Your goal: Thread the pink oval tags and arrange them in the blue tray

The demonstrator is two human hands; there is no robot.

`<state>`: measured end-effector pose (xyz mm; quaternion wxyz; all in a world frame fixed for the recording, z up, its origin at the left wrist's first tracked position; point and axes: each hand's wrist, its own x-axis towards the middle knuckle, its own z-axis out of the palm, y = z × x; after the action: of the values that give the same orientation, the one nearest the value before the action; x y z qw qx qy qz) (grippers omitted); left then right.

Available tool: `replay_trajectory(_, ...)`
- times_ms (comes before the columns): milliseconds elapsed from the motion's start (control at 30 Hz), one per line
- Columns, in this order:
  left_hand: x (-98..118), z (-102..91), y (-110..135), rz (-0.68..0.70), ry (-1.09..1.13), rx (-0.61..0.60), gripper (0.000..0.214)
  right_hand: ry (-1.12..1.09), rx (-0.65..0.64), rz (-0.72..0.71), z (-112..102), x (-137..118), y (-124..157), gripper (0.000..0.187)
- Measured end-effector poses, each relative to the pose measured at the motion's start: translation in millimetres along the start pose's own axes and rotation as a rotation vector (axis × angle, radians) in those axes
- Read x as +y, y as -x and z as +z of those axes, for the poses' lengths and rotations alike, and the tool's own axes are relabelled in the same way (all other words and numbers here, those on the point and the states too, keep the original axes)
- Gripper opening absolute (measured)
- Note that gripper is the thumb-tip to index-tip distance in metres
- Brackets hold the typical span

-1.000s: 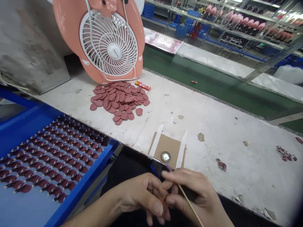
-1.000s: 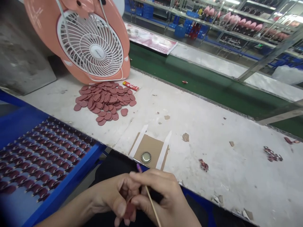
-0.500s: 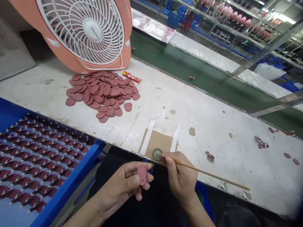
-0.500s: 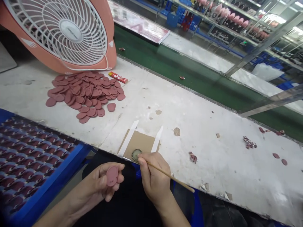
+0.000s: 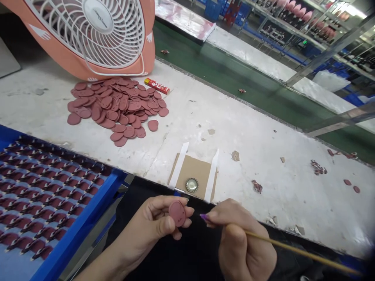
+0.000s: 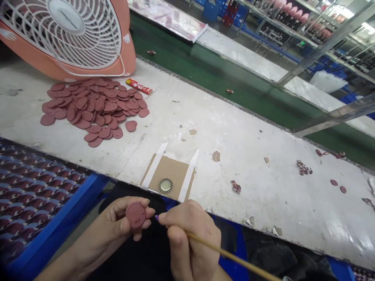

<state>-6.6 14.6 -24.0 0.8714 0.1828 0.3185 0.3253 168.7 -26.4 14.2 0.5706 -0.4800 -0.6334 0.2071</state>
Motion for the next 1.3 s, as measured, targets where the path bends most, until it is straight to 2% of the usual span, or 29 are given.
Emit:
replay_trajectory(200, 0, 7.7, -1, 0.051, -0.019, -0.019, 0.027, -0.027, -0.019, -0.039, 11, -19, -10, 0.023)
replay_trajectory(600, 0, 8.5, 1, 0.055, -0.029, -0.012, 0.026, -0.049, -0.099, -0.023, 9, -14, 1, 0.020)
replay_trajectory(700, 0, 6.0, 1, 0.055, -0.027, -0.006, 0.027, -0.047, -0.041, -0.038, 7, -7, 5, 0.022)
replay_trajectory(800, -1, 1.4, -2, 0.062, -0.028, 0.017, 0.026, 0.107, 0.030, -0.032, 3, 10, 5, 0.023)
replay_trajectory(900, -1, -2.8, -4, 0.073, -0.032, 0.036, 0.024, 0.279, -0.025, 0.013, 1, 29, -1, 0.020)
replay_trajectory(1000, -3, -4.6, -5, 0.071, -0.033, 0.037, 0.023, 0.331, -0.066, -0.002, 3, 41, -5, 0.019)
replay_trajectory(1300, -2, -4.0, -7, 0.069, -0.027, 0.039, 0.024, 0.364, -0.106, -0.025, 4, 49, -3, 0.019)
